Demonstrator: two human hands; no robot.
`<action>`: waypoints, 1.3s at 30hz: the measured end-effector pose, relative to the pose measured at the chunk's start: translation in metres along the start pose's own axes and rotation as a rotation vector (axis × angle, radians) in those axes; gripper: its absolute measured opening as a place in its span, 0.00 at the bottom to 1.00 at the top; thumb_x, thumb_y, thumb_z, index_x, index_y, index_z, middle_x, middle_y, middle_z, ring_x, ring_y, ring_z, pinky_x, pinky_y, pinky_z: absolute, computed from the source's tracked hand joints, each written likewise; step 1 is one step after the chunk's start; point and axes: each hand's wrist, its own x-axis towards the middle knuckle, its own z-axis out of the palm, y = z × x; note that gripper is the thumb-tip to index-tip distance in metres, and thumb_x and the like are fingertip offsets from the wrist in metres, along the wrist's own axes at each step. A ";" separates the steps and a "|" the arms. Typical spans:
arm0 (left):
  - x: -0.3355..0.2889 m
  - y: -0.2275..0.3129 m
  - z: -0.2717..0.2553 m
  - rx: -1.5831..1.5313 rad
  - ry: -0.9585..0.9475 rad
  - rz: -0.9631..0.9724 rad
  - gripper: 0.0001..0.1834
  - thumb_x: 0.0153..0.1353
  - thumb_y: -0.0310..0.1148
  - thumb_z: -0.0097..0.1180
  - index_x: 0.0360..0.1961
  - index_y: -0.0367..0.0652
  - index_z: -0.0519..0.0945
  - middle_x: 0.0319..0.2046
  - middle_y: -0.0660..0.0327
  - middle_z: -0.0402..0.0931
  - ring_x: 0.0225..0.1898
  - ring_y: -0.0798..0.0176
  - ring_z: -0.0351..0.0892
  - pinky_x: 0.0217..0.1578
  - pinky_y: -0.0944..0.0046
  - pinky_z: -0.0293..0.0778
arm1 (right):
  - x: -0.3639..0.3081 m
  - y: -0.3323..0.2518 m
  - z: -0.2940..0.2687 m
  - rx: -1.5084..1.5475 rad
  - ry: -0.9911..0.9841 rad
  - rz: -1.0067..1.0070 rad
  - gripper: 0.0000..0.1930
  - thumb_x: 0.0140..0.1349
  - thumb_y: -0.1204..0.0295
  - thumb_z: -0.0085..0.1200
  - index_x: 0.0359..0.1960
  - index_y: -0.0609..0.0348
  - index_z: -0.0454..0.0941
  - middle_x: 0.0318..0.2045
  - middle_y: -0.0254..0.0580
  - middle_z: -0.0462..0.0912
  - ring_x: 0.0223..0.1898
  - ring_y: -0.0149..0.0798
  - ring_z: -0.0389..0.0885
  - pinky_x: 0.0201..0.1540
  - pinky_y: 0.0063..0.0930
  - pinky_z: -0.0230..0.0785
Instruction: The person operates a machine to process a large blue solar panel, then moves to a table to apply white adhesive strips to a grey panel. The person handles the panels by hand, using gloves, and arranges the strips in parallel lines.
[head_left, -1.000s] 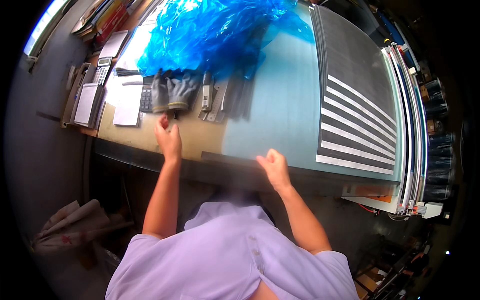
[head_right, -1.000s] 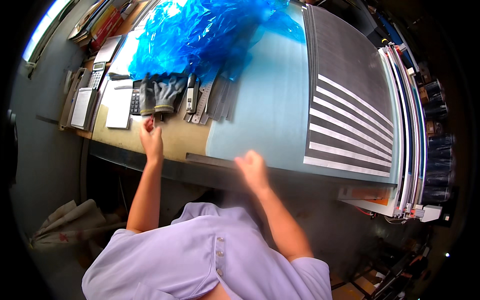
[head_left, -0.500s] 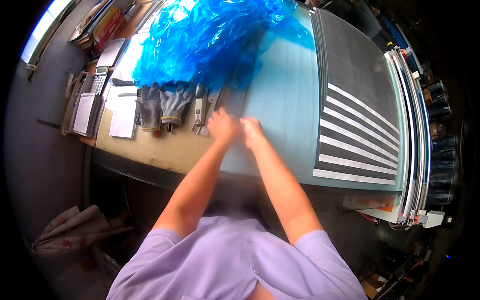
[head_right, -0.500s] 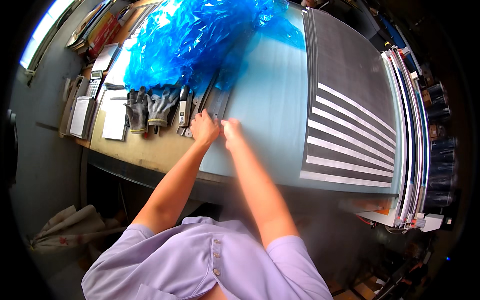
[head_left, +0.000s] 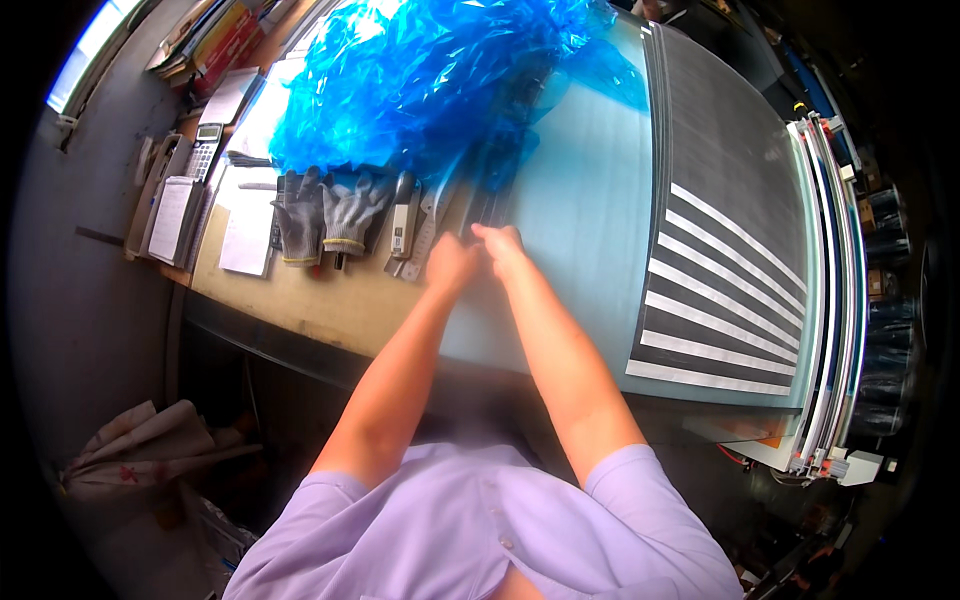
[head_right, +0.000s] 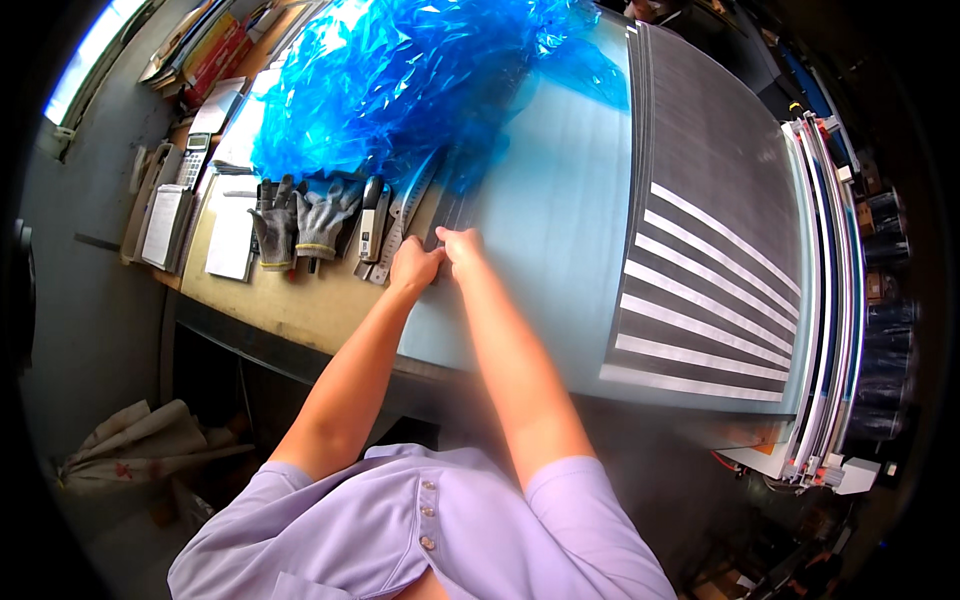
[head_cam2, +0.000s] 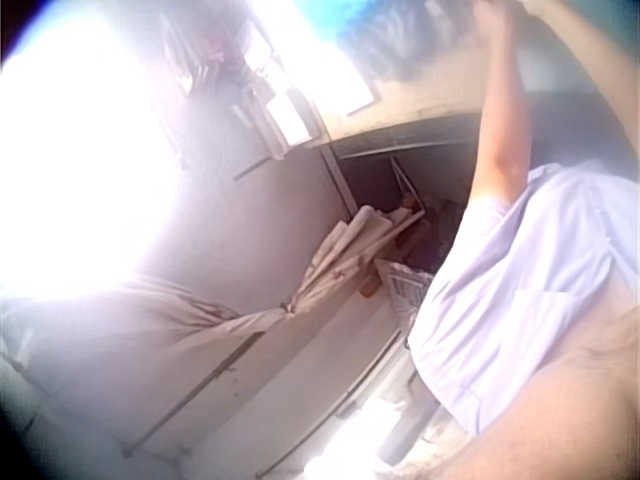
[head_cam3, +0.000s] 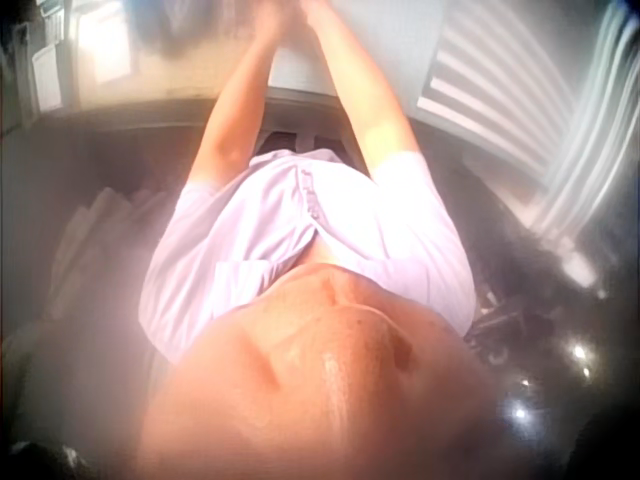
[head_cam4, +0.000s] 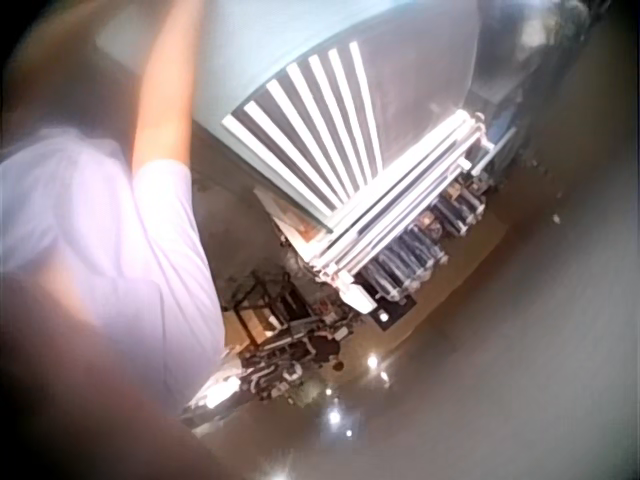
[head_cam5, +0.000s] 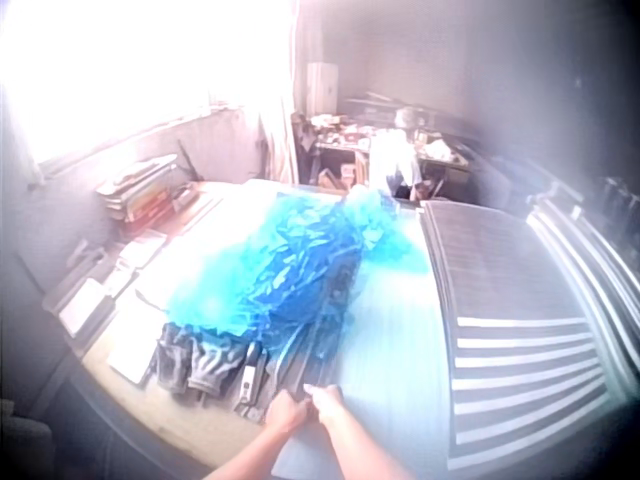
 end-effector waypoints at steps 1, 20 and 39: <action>0.000 0.002 0.000 -0.018 -0.050 0.009 0.25 0.60 0.44 0.57 0.50 0.34 0.77 0.47 0.43 0.80 0.51 0.43 0.79 0.50 0.49 0.73 | 0.008 0.004 -0.002 -0.050 -0.019 -0.016 0.27 0.59 0.66 0.64 0.51 0.77 0.71 0.50 0.63 0.77 0.50 0.53 0.77 0.50 0.46 0.71; -0.083 -0.034 0.044 -0.019 -0.034 0.440 0.21 0.61 0.39 0.59 0.50 0.36 0.75 0.40 0.48 0.77 0.40 0.45 0.77 0.41 0.52 0.73 | -0.005 0.093 -0.142 0.225 -0.189 -0.040 0.24 0.56 0.71 0.65 0.52 0.68 0.74 0.45 0.49 0.81 0.46 0.44 0.79 0.49 0.45 0.72; -0.075 -0.030 0.109 -0.396 -0.165 0.159 0.22 0.56 0.28 0.63 0.50 0.28 0.75 0.38 0.55 0.81 0.36 0.62 0.79 0.37 0.63 0.75 | 0.016 0.134 -0.141 -0.054 -0.045 -0.172 0.39 0.53 0.71 0.66 0.64 0.72 0.60 0.47 0.54 0.80 0.43 0.45 0.83 0.43 0.38 0.75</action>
